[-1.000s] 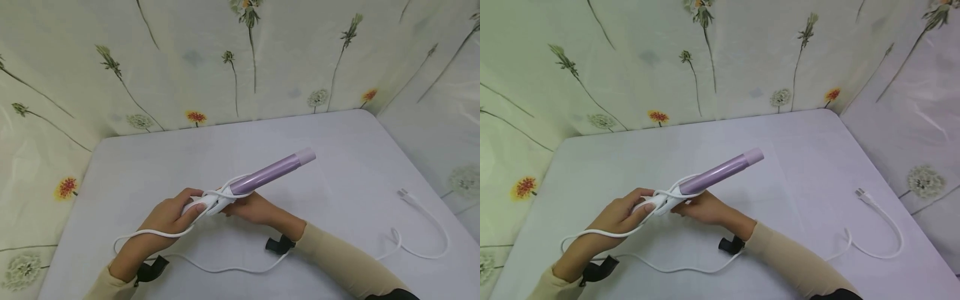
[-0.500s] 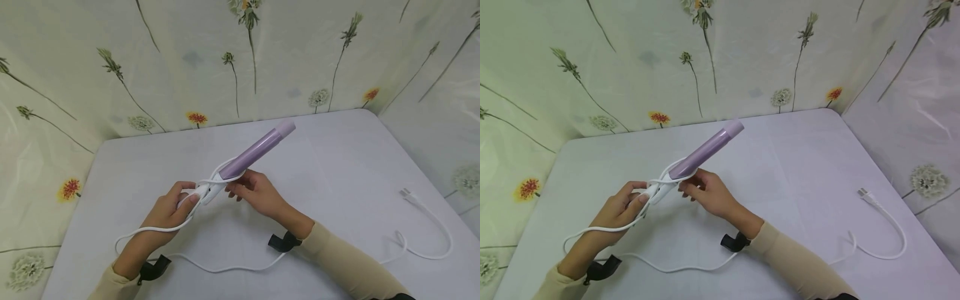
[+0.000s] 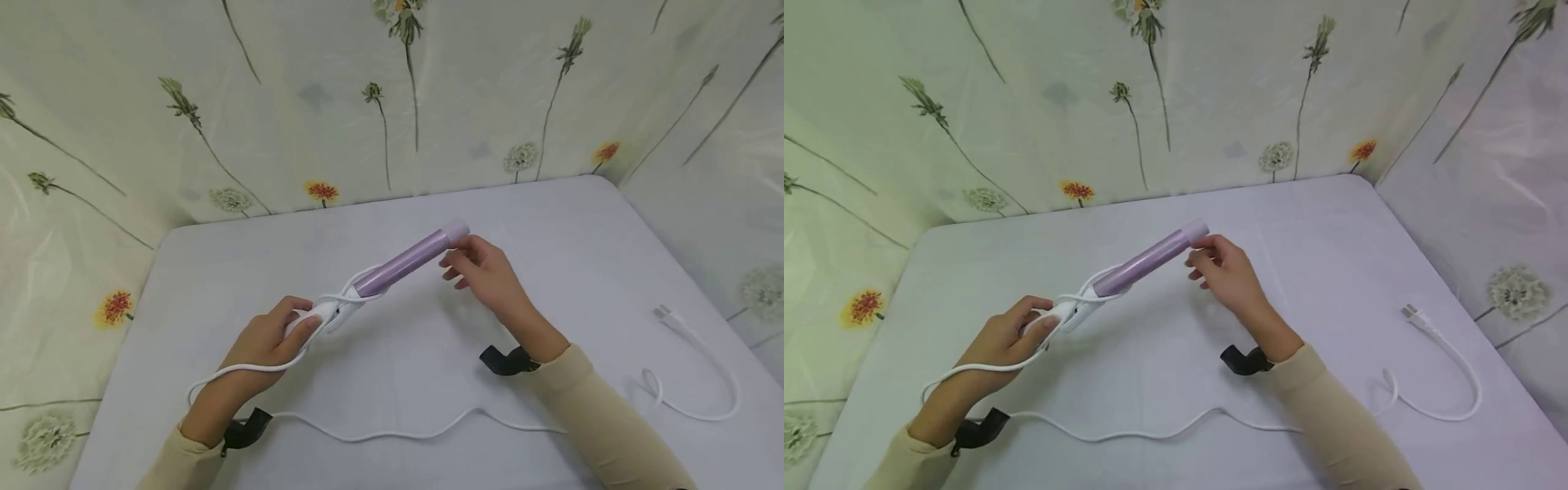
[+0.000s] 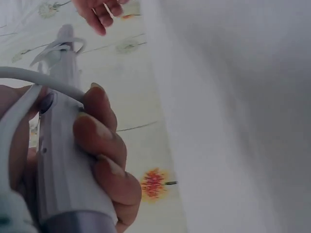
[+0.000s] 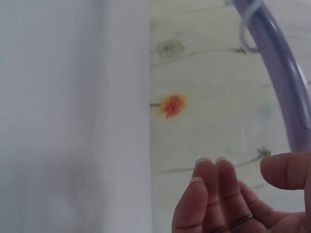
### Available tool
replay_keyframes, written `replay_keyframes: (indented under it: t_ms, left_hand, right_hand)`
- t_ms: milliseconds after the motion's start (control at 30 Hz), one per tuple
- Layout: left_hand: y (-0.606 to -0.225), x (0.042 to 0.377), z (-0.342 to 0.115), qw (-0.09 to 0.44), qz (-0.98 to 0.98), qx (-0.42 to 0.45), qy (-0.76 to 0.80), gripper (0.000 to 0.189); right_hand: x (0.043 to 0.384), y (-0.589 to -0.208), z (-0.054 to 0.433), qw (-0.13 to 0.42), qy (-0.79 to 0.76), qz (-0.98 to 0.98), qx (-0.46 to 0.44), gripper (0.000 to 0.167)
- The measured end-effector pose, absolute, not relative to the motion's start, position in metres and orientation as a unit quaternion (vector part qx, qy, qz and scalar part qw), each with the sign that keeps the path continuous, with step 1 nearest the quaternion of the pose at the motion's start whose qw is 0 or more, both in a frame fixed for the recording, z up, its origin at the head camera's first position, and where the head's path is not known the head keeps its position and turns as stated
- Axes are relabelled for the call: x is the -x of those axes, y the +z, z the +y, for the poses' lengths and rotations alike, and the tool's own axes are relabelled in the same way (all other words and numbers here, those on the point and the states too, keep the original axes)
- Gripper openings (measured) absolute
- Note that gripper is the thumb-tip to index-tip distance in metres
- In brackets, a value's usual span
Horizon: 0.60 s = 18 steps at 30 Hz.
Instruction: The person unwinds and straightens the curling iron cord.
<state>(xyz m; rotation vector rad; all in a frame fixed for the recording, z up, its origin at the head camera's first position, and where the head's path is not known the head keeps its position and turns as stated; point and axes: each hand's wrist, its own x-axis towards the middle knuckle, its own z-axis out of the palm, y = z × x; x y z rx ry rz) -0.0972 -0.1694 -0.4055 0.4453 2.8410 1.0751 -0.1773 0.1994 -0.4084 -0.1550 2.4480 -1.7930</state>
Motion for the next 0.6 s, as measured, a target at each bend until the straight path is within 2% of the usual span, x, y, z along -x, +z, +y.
replay_keyframes:
  t_ms: [167, 300, 467, 600]
  left_hand:
    - [-0.423, 0.108, -0.168, 0.096, 0.943, -0.123, 0.295, 0.047]
    - [-0.435, 0.114, -0.166, 0.125, 0.942, -0.11, 0.291, 0.049]
    - [-0.441, 0.118, -0.169, 0.14, 0.928, -0.126, 0.323, 0.039]
    - [-0.445, 0.121, -0.171, 0.125, 0.918, -0.149, 0.346, 0.029]
  right_hand:
    - [0.182, -0.413, 0.231, 0.066, -0.552, 0.831, -0.016, 0.045]
    - [0.178, -0.421, 0.237, 0.082, -0.551, 0.83, -0.031, 0.048]
    - [0.176, -0.424, 0.237, 0.086, -0.548, 0.831, -0.028, 0.049]
    - [0.176, -0.427, 0.241, 0.084, -0.546, 0.834, -0.018, 0.048]
